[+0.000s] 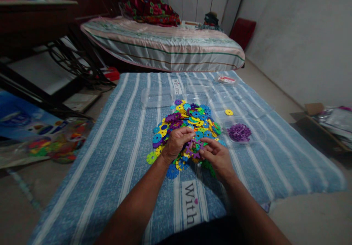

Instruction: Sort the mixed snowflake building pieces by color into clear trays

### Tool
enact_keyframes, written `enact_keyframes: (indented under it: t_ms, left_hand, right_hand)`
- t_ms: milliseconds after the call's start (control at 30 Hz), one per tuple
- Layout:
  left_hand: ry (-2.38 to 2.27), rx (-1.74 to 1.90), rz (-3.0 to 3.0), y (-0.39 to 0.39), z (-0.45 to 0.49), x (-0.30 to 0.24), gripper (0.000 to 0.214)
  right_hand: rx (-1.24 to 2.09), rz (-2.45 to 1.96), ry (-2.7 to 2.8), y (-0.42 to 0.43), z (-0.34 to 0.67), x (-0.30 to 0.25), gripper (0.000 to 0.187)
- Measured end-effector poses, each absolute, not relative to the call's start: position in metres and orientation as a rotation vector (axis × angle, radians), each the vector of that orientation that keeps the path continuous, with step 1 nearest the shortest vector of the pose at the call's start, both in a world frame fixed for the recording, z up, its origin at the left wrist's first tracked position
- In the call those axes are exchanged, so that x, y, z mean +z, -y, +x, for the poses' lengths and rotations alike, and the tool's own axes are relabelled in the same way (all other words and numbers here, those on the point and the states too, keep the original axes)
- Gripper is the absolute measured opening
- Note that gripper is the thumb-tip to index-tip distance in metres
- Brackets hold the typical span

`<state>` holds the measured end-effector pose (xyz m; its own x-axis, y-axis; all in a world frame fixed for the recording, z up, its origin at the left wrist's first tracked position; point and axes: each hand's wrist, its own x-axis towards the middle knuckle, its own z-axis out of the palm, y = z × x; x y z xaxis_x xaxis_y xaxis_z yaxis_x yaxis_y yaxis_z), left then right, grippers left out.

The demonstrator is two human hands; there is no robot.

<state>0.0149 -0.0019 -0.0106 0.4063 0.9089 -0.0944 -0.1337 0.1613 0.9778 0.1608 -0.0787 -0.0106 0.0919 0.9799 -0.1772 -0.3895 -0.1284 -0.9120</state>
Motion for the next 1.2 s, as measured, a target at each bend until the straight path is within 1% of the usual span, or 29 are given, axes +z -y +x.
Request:
enact_keyframes:
  t_ms: [500, 733, 867, 967, 1100, 1200]
  left_hand:
    - [-0.841, 0.914, 1.151, 0.002, 0.016, -0.009, 0.029]
    - [-0.799, 0.982, 1.173, 0.001, 0.016, -0.009, 0.026]
    - [-0.75, 1.009, 1.155, 0.0, 0.015, -0.01, 0.026]
    - [-0.743, 1.023, 1.158, -0.002, 0.013, -0.012, 0.026]
    - [-0.776, 1.046, 1.143, -0.003, 0.011, -0.011, 0.026]
    - [-0.799, 1.066, 1.149, -0.004, 0.009, -0.008, 0.025]
  right_hand:
    - [1.375, -1.083, 0.76, 0.078, 0.166, -0.018, 0.04]
    - [1.164, -1.152, 0.796, 0.071, 0.187, -0.013, 0.04]
    - [0.969, -1.212, 0.828, 0.065, 0.213, -0.009, 0.042]
    - [0.757, -1.301, 0.854, 0.06, 0.236, -0.007, 0.045]
    - [0.297, -1.59, 0.979, 0.057, 0.263, -0.008, 0.047]
    - [-0.074, -1.847, 1.124, 0.058, 0.276, -0.011, 0.042]
